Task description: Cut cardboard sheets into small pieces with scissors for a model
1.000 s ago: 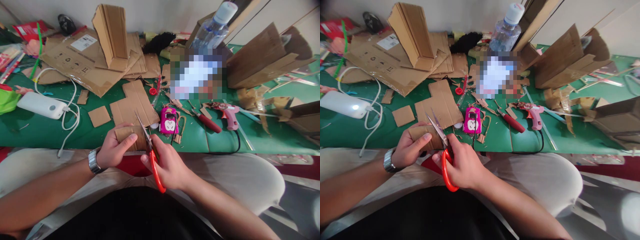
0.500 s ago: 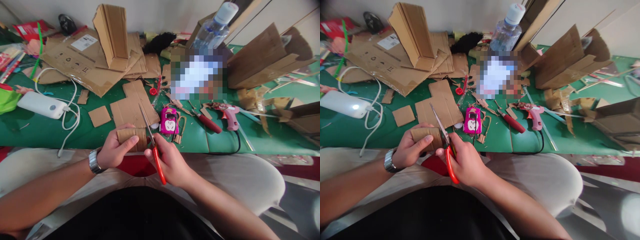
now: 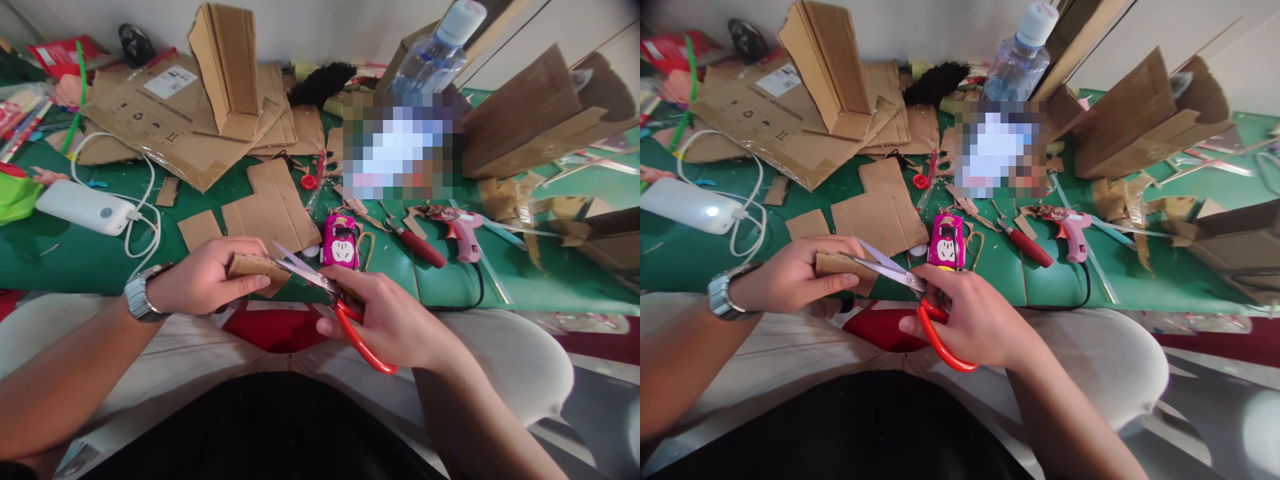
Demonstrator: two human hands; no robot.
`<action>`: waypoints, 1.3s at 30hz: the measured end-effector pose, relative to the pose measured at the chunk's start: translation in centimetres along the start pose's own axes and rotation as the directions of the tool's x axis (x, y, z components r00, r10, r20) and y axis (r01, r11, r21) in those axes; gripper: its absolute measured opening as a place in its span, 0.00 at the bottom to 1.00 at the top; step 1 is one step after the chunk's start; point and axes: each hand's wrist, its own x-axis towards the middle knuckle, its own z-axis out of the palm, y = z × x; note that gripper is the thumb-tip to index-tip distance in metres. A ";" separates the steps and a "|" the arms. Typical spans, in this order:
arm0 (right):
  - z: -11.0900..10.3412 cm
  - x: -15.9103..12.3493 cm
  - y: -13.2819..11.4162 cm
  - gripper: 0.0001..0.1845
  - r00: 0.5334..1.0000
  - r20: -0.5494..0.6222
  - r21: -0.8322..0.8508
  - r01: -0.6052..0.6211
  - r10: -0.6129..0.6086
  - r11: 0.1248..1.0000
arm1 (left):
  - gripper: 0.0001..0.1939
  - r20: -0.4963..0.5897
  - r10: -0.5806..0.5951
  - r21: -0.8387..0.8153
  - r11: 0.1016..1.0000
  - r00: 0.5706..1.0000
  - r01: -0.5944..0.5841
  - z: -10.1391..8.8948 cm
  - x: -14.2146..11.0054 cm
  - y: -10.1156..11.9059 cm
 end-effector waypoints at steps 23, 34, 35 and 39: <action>0.8 0.1 1.2 0.27 0.997 -0.079 -0.148 -0.028 0.016 0.989 | 0.11 0.043 -0.008 0.144 0.990 0.999 0.002 0.0 -0.2 -0.3; 0.4 0.2 1.1 0.25 0.980 -0.197 -0.180 -0.064 0.028 0.982 | 0.12 0.011 -0.046 0.096 0.994 0.999 0.045 0.1 -0.3 -0.2; 0.3 0.1 1.0 0.25 0.981 -0.192 -0.168 -0.048 0.015 0.985 | 0.12 0.002 -0.051 0.101 0.994 0.999 0.051 0.1 -0.3 -0.3; 0.3 0.0 0.6 0.27 0.986 -0.160 -0.173 0.011 -0.039 0.985 | 0.12 -0.057 -0.045 0.135 0.989 0.997 0.053 0.1 -0.4 -0.5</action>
